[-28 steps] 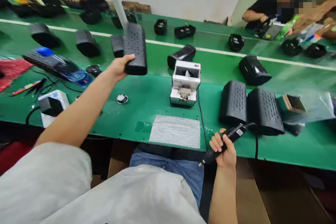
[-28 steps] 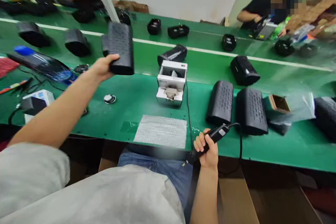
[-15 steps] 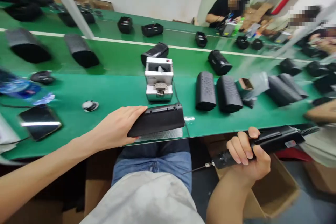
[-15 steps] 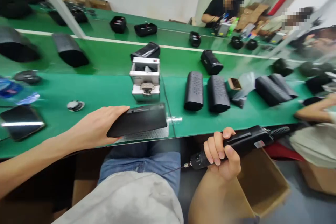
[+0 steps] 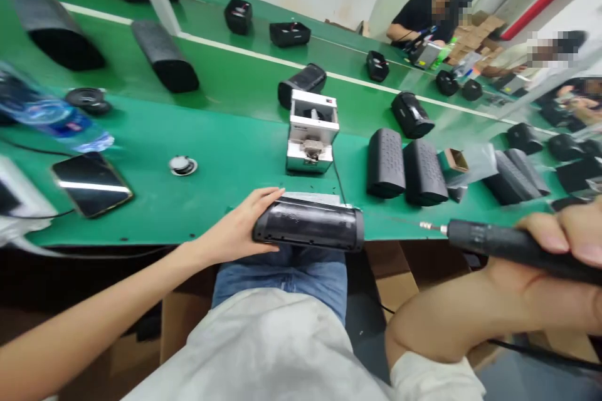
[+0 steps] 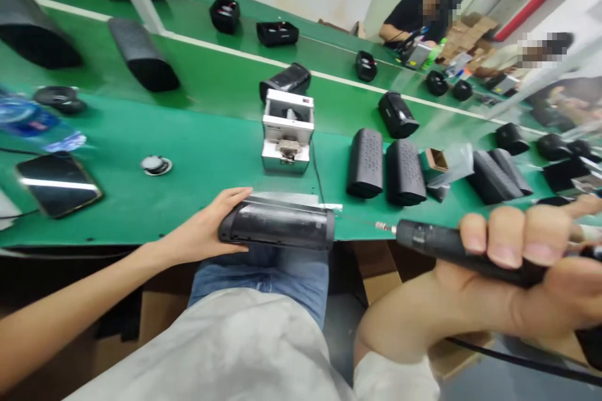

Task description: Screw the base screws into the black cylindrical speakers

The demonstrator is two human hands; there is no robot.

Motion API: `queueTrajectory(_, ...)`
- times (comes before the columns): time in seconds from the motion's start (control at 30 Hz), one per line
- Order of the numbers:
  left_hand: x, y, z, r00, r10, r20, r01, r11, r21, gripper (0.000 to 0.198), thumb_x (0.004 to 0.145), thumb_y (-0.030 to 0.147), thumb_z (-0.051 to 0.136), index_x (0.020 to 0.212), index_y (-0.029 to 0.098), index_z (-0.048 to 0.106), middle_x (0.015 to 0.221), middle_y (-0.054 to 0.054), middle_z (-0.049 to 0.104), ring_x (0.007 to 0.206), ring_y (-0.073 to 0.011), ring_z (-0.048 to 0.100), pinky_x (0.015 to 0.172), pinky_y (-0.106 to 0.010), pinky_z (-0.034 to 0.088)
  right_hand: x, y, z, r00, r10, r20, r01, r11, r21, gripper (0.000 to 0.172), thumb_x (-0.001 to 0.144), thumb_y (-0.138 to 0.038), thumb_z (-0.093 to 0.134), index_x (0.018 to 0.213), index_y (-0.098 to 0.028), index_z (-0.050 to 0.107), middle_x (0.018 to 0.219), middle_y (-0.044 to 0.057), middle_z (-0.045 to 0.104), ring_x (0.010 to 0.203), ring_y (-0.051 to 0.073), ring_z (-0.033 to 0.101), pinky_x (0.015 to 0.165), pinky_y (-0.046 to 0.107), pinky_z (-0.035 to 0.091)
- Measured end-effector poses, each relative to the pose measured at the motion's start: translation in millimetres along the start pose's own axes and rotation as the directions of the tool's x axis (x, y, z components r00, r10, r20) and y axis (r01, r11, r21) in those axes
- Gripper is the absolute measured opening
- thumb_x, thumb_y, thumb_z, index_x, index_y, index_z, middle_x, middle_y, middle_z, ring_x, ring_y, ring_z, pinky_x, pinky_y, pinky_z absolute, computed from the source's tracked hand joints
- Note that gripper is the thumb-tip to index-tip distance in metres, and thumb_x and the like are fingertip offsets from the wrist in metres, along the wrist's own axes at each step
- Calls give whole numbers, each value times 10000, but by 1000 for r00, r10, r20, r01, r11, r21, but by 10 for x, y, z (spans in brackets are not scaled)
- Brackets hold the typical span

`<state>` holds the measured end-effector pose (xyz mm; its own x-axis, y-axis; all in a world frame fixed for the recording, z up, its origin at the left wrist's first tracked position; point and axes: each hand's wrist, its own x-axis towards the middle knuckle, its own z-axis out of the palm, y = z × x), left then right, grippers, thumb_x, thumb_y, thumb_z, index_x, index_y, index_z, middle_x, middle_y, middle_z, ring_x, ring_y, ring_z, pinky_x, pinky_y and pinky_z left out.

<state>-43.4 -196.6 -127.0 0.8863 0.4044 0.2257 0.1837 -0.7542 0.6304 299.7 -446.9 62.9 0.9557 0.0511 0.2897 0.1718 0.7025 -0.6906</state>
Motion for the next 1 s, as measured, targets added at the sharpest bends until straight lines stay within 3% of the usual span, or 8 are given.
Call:
queueTrajectory(0.03,-33,-25,59,999,-38,-16,37,996,-84,1275,896,429,978,1862,354,149,1783,-199,455,1602,-443,576,1306,-613,547,-3,159,207,979,-26,204,22,1000,20,461,613,-258,1103,565,-272,645,711,-52,515,497,4,331,417,211,363)
queueTrajectory(0.1,-47,-68,171,995,-85,-58,73,979,-188,1339,873,438,997,1863,334,103,1742,-192,490,1596,-433,578,1329,-603,525,-59,545,652,824,-117,554,89,993,77,433,632,-388,1127,613,-275,709,668,-58,465,460,19,331,395,244,391)
queueTrajectory(0.2,10,-118,277,989,-98,-110,69,967,-245,1289,863,425,1007,1846,337,178,1737,-191,463,1624,-444,534,1356,-617,488,-222,1147,1277,672,-423,608,226,899,375,248,872,-303,958,1097,-331,858,576,-110,412,370,28,235,327,188,222)
queueTrajectory(0.37,56,-169,324,988,-106,-110,63,939,-339,1342,864,397,1009,1851,351,101,1720,-197,445,1610,-441,538,1348,-641,487,-421,1733,1806,680,-300,670,272,951,150,315,950,-399,958,990,-275,671,603,-86,450,432,100,430,397,294,340)
queueTrajectory(0.53,47,-160,309,990,-113,-82,74,922,-379,1275,863,356,1008,1827,350,173,1730,-196,445,1624,-441,526,1369,-637,464,-403,1993,1962,711,-284,644,316,946,69,590,836,-709,977,905,-257,605,565,-103,408,387,109,399,364,333,284)
queueTrajectory(0.63,60,-154,295,991,-114,-70,78,920,-385,1260,859,344,1005,1814,338,182,1729,-206,450,1604,-442,553,1351,-639,486,-329,2051,2001,707,-229,669,326,945,-21,630,829,-782,939,963,-258,615,604,-98,467,404,92,437,369,308,367)
queueTrajectory(0.8,82,-158,294,993,-95,-71,61,923,-381,1262,872,410,996,1821,295,172,1724,-234,481,1596,-458,569,1340,-667,492,-282,2008,2000,679,-144,720,374,912,-170,444,998,-622,863,1015,-302,556,681,-84,441,473,82,473,444,303,482)
queueTrajectory(1.0,84,-153,326,994,-82,-78,47,924,-380,1292,868,404,999,1834,282,149,1738,-244,476,1619,-472,541,1346,-678,484,-483,1802,1961,707,-169,687,297,952,-71,150,945,-142,712,1027,-234,627,642,-93,443,443,78,411,407,272,354)
